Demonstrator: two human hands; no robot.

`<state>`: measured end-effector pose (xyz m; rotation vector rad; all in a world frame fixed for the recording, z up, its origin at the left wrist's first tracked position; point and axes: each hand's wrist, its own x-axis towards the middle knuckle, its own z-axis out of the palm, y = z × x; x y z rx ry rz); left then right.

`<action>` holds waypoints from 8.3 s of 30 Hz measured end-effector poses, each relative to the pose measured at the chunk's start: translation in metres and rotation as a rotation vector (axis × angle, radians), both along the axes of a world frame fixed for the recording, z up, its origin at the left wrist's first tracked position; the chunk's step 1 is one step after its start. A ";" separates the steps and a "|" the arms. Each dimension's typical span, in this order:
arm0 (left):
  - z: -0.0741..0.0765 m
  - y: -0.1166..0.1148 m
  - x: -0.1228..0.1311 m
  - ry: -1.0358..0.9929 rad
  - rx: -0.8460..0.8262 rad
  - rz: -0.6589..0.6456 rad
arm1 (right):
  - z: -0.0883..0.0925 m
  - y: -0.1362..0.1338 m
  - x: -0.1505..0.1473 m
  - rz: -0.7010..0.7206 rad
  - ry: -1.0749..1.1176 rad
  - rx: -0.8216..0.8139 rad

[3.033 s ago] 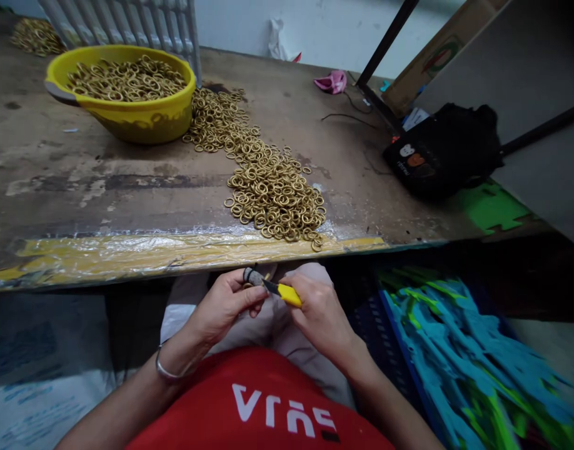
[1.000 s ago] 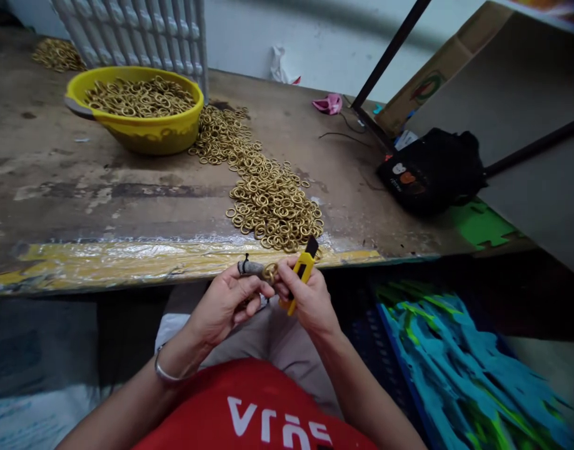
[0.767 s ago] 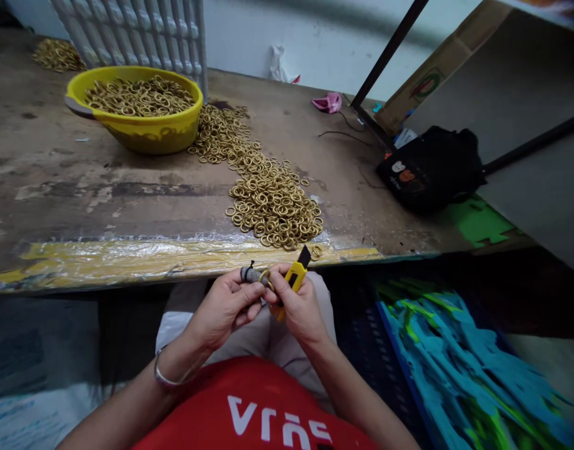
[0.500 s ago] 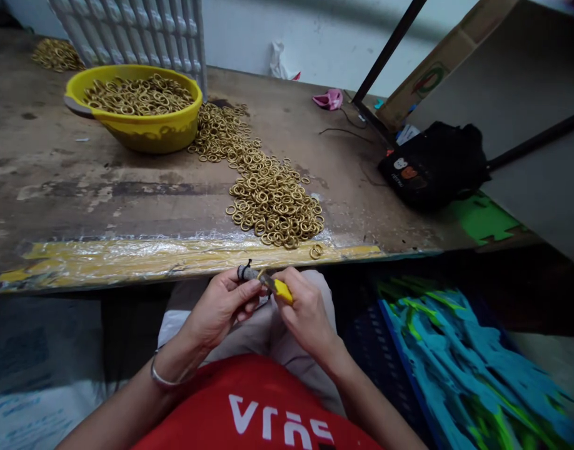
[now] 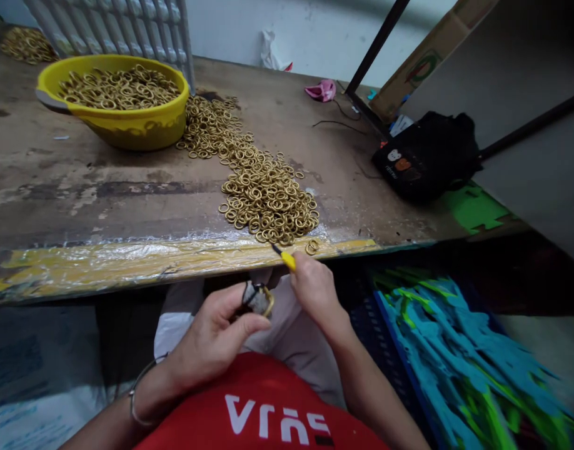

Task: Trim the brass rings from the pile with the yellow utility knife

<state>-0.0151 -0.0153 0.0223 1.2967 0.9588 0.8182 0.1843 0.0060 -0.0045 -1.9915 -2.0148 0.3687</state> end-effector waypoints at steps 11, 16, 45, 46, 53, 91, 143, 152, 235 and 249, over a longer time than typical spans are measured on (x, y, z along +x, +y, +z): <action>-0.024 0.007 0.001 -0.157 -0.160 0.084 | 0.006 -0.009 -0.027 -0.015 1.484 -0.533; -0.027 0.004 0.003 -0.146 -0.264 0.202 | 0.010 -0.011 -0.024 -0.058 1.479 -0.459; -0.023 -0.002 0.003 -0.350 -0.473 0.021 | 0.022 -0.041 -0.010 0.200 0.709 -0.022; -0.023 -0.003 0.003 -0.330 -0.448 0.038 | 0.021 -0.044 -0.010 0.226 0.643 -0.036; -0.021 -0.007 0.008 -0.219 -0.339 0.093 | 0.007 -0.055 -0.013 0.250 0.265 -0.012; -0.055 0.019 0.012 -0.570 -0.747 0.002 | 0.002 0.022 0.046 0.066 0.603 0.083; -0.044 0.016 0.012 -0.491 -0.633 0.010 | -0.017 0.024 0.057 0.071 0.301 0.006; -0.044 0.015 0.009 -0.487 -0.597 -0.085 | 0.022 -0.003 0.004 0.256 0.931 -0.362; -0.023 0.011 0.007 -0.488 -0.346 0.161 | 0.021 -0.025 -0.018 0.286 0.299 0.054; -0.017 0.010 -0.003 -0.180 -0.131 0.107 | 0.011 -0.008 -0.011 0.132 -0.112 0.037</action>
